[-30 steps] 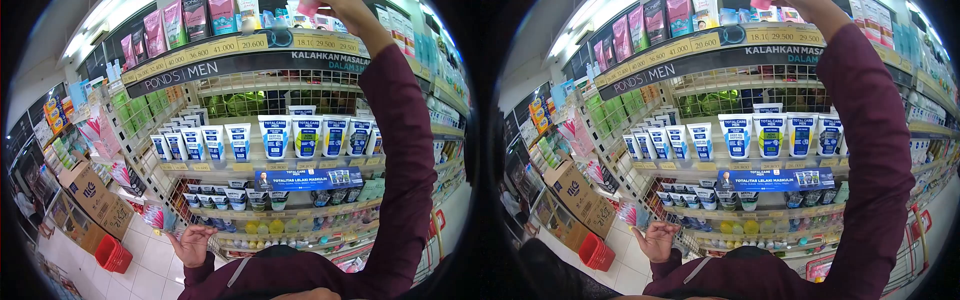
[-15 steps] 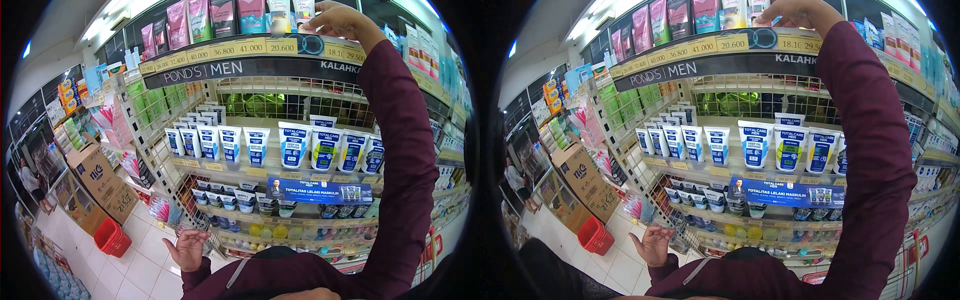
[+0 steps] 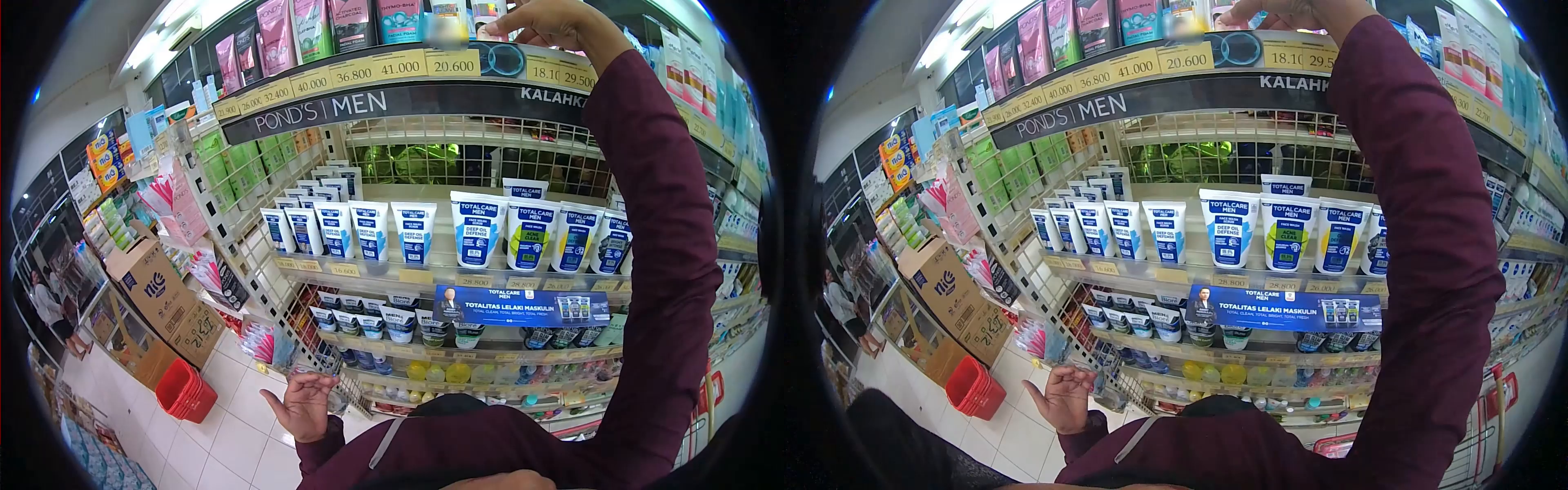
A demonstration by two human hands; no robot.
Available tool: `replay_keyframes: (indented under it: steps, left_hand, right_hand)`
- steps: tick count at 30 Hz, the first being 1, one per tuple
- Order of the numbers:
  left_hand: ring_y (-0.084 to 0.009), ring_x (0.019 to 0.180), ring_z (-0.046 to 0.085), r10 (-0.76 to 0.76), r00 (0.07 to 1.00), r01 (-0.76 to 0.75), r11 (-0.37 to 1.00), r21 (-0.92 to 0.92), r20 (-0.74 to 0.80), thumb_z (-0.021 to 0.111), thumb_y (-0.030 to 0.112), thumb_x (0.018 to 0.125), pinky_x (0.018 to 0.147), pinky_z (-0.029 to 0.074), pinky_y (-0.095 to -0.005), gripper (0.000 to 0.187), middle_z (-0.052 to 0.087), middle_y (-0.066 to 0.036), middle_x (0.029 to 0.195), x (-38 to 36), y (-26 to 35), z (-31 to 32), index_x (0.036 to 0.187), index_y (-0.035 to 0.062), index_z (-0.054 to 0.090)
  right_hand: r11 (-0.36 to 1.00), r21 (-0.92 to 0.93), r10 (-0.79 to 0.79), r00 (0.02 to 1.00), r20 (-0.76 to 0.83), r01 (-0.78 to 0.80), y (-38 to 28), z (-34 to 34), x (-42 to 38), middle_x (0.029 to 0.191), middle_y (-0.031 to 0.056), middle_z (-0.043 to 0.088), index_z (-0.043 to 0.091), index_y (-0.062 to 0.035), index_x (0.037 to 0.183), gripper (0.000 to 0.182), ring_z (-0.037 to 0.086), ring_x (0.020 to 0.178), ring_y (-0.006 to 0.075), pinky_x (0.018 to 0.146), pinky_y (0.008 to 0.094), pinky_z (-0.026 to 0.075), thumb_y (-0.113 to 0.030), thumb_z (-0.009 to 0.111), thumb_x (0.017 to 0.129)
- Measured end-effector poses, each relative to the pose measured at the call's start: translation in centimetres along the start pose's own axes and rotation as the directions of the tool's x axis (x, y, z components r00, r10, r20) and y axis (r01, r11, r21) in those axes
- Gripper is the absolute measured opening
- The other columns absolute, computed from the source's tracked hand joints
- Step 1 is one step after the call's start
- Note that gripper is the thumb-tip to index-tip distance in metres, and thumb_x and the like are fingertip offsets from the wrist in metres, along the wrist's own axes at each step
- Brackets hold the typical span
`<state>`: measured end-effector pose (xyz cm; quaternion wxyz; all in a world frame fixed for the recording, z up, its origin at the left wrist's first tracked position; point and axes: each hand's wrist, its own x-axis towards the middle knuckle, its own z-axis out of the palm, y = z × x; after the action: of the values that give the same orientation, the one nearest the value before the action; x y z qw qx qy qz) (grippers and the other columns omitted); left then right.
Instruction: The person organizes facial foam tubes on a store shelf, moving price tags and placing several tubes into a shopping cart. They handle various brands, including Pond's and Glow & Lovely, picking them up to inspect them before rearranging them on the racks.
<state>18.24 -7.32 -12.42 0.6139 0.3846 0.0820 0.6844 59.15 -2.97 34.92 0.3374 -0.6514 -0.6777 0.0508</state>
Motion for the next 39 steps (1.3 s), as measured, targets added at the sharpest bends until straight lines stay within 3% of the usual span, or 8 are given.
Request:
replay_keyframes:
  steps: [5,8,19,23,25,28,37,39]
  left_hand:
    - [-0.0318,0.084,0.063,0.006,1.000,-0.005,1.000,-0.031,0.021,0.016,0.075,0.095,0.096,0.043,-0.0537,0.093,0.068,-0.020,0.091,0.4,-0.2,0.2,0.101,-0.0044,0.064]
    - [-0.0317,0.087,0.064,0.009,1.000,-0.008,1.000,-0.030,0.027,0.016,0.074,0.095,0.096,0.043,-0.0540,0.092,0.068,-0.019,0.091,0.5,-0.2,0.1,0.101,-0.0041,0.064]
    - [-0.0320,0.090,0.063,0.021,0.999,-0.019,0.999,-0.037,0.048,0.015,0.075,0.095,0.096,0.043,-0.0543,0.093,0.068,-0.019,0.092,0.6,-0.1,-0.2,0.102,-0.0047,0.064]
    - [-0.0322,0.092,0.064,0.026,0.997,-0.022,0.999,-0.048,0.074,0.015,0.075,0.094,0.097,0.043,-0.0544,0.093,0.067,-0.019,0.092,0.6,-0.2,-0.3,0.102,-0.0047,0.063]
    - [-0.0323,0.093,0.063,0.021,0.997,-0.019,0.999,-0.030,0.079,0.015,0.075,0.094,0.097,0.043,-0.0544,0.094,0.067,-0.019,0.092,0.6,-0.1,-0.2,0.102,-0.0046,0.063]
    - [-0.0323,0.094,0.063,0.021,0.996,-0.018,0.999,-0.039,0.083,0.015,0.075,0.094,0.097,0.044,-0.0543,0.093,0.067,-0.019,0.093,0.6,-0.1,-0.3,0.102,-0.0043,0.063]
    - [-0.0323,0.092,0.063,0.010,0.998,-0.009,1.000,-0.027,0.058,0.016,0.076,0.094,0.098,0.043,-0.0535,0.093,0.067,-0.019,0.092,0.6,-0.2,-0.2,0.100,-0.0035,0.063]
    - [-0.0347,0.090,0.064,0.014,0.999,-0.011,0.996,-0.086,0.038,0.006,0.078,0.091,0.097,0.043,-0.0536,0.102,0.068,-0.023,0.091,0.6,-0.3,-0.3,0.102,-0.0051,0.065]
  right_hand:
    - [0.997,0.079,0.023,1.000,-0.013,-0.022,-0.5,0.1,-0.6,0.118,0.0186,0.065,0.056,0.0039,0.125,0.052,0.064,0.105,0.0311,0.090,0.0407,0.052,-0.015,0.078,0.082]
    - [0.997,0.066,-0.037,0.993,0.111,0.030,-0.5,0.0,-0.9,0.119,0.0191,0.064,0.053,0.0035,0.128,0.055,0.063,0.107,0.0322,0.089,0.0419,0.052,-0.012,0.077,0.081]
    - [0.998,0.054,-0.023,1.000,-0.012,0.024,0.6,0.3,0.5,0.115,0.0151,0.066,0.057,0.0012,0.123,0.046,0.065,0.098,0.0285,0.081,0.0397,0.054,-0.007,0.074,0.081]
    - [0.995,0.102,-0.013,1.000,0.005,0.012,0.4,0.6,-0.2,0.115,0.0139,0.066,0.057,0.0013,0.123,0.047,0.064,0.098,0.0269,0.081,0.0382,0.053,-0.007,0.073,0.080]
    - [0.988,0.049,-0.146,0.989,0.005,0.146,0.3,0.6,-1.0,0.116,0.0143,0.065,0.057,0.0024,0.123,0.048,0.062,0.101,0.0250,0.083,0.0352,0.052,-0.010,0.074,0.079]
    - [0.991,-0.092,-0.107,0.992,-0.066,0.101,0.7,0.9,0.3,0.117,0.0152,0.064,0.056,0.0048,0.125,0.052,0.061,0.104,0.0240,0.086,0.0337,0.051,-0.012,0.074,0.079]
    - [0.997,-0.022,-0.071,0.995,-0.074,0.070,0.3,1.1,-0.2,0.120,0.0171,0.062,0.054,0.0071,0.127,0.056,0.061,0.108,0.0258,0.089,0.0344,0.051,-0.014,0.074,0.079]
    - [0.995,-0.018,-0.096,0.994,-0.049,0.095,0.1,0.8,-1.2,0.121,0.0171,0.062,0.053,0.0073,0.127,0.056,0.061,0.108,0.0261,0.089,0.0347,0.051,-0.013,0.074,0.079]
